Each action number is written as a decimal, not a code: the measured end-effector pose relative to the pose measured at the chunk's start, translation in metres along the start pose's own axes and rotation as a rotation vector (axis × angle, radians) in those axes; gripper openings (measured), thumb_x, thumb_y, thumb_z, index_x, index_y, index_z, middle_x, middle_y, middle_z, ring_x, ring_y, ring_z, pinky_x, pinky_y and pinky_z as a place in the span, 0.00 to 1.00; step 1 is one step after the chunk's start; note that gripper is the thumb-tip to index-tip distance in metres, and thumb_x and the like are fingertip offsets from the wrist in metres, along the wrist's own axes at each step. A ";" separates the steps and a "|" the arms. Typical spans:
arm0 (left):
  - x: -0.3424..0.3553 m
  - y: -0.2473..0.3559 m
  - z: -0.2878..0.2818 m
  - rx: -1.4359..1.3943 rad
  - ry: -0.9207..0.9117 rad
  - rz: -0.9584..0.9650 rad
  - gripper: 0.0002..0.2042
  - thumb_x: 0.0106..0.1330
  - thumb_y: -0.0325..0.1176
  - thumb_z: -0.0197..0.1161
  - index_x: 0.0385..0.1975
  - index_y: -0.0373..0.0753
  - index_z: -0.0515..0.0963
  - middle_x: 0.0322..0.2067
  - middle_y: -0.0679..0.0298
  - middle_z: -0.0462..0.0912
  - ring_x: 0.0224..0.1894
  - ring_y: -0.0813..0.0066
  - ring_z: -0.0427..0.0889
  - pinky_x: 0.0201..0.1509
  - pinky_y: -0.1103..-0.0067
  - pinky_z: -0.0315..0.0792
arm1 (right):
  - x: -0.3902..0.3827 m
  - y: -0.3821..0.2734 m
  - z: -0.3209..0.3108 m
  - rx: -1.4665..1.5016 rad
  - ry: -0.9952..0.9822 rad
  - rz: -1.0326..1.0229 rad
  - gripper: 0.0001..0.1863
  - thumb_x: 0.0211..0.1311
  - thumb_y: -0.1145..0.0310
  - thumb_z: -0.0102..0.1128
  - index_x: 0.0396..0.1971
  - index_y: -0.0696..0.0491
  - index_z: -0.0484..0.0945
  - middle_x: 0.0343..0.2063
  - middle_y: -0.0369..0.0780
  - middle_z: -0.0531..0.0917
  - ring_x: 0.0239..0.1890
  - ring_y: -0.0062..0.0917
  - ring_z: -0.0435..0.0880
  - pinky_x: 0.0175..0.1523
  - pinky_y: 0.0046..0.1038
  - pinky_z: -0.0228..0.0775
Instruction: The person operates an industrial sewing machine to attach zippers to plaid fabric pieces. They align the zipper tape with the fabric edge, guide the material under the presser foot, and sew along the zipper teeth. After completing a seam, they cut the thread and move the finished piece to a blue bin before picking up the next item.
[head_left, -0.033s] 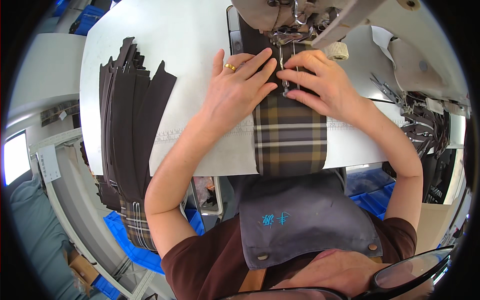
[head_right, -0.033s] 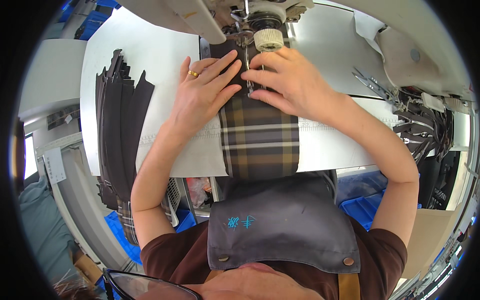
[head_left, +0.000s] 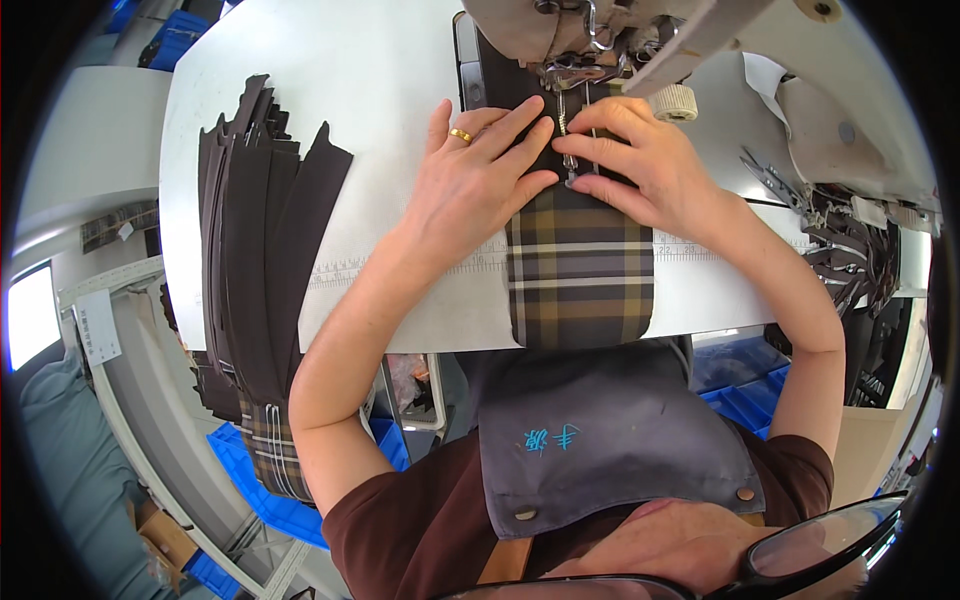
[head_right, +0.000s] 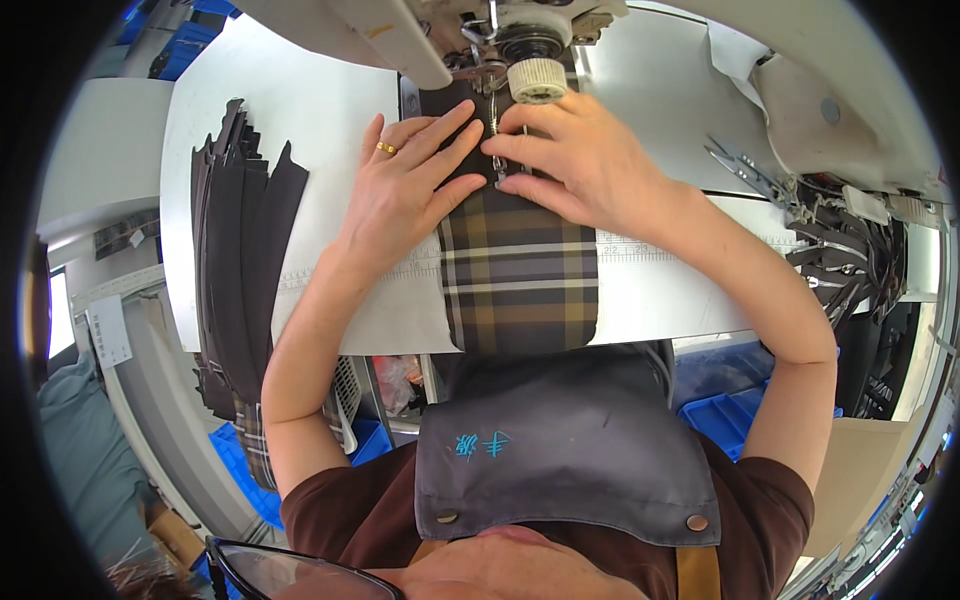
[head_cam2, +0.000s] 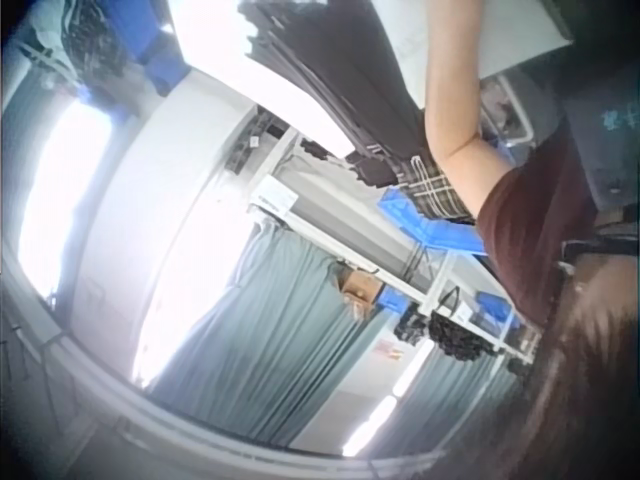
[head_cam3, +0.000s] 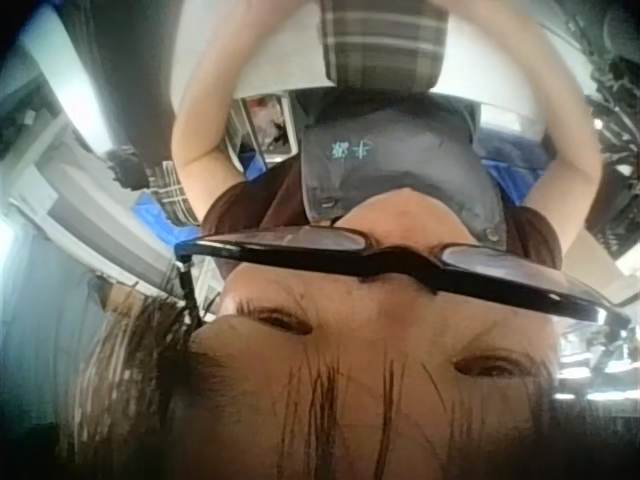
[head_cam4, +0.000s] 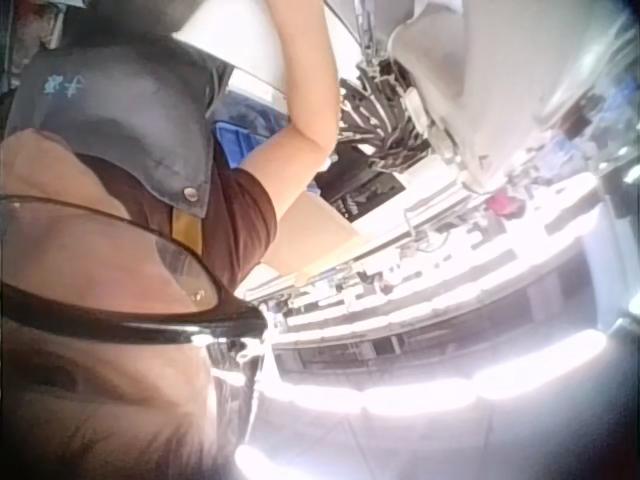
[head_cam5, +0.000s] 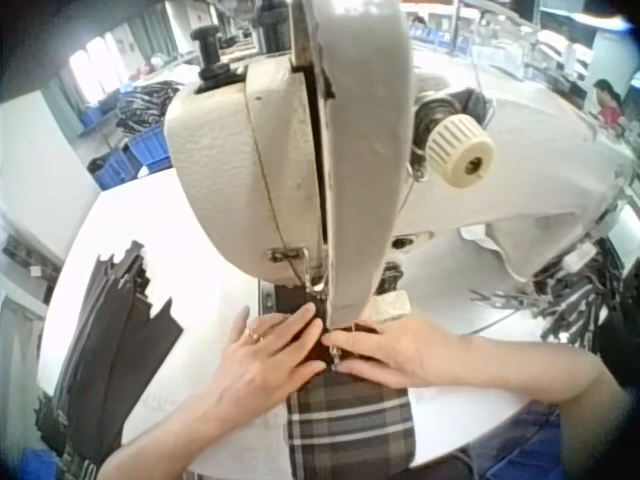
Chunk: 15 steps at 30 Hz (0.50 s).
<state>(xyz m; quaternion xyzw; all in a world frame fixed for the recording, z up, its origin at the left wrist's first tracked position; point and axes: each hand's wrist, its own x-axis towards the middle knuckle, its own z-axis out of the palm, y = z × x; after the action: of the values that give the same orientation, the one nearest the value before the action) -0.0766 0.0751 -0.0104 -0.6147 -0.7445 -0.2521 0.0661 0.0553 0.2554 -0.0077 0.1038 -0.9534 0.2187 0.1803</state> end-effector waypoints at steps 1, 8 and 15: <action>0.000 0.000 0.000 -0.019 0.008 0.001 0.15 0.58 0.38 0.64 0.44 0.43 0.81 0.51 0.71 0.78 0.49 0.70 0.74 0.62 0.54 0.57 | 0.001 0.002 0.001 0.019 -0.009 0.031 0.18 0.50 0.64 0.66 0.43 0.49 0.78 0.42 0.37 0.77 0.43 0.35 0.74 0.47 0.33 0.67; 0.008 -0.011 0.000 -0.130 0.037 0.055 0.11 0.58 0.31 0.63 0.40 0.41 0.82 0.46 0.68 0.80 0.45 0.69 0.77 0.60 0.63 0.62 | 0.002 0.012 0.011 -0.146 0.186 -0.051 0.12 0.50 0.72 0.65 0.38 0.53 0.79 0.39 0.36 0.83 0.37 0.32 0.78 0.46 0.31 0.68; 0.024 -0.024 0.000 -0.127 0.029 0.061 0.09 0.58 0.30 0.63 0.38 0.40 0.83 0.42 0.66 0.81 0.39 0.69 0.78 0.59 0.71 0.62 | 0.002 0.016 0.003 -0.120 0.240 -0.023 0.10 0.50 0.73 0.65 0.35 0.54 0.80 0.35 0.34 0.82 0.39 0.31 0.78 0.46 0.28 0.68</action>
<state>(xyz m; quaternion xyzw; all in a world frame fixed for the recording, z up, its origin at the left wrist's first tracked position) -0.1054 0.0931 -0.0079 -0.6363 -0.7070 -0.3053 0.0453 0.0475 0.2680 -0.0158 0.0769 -0.9350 0.1700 0.3015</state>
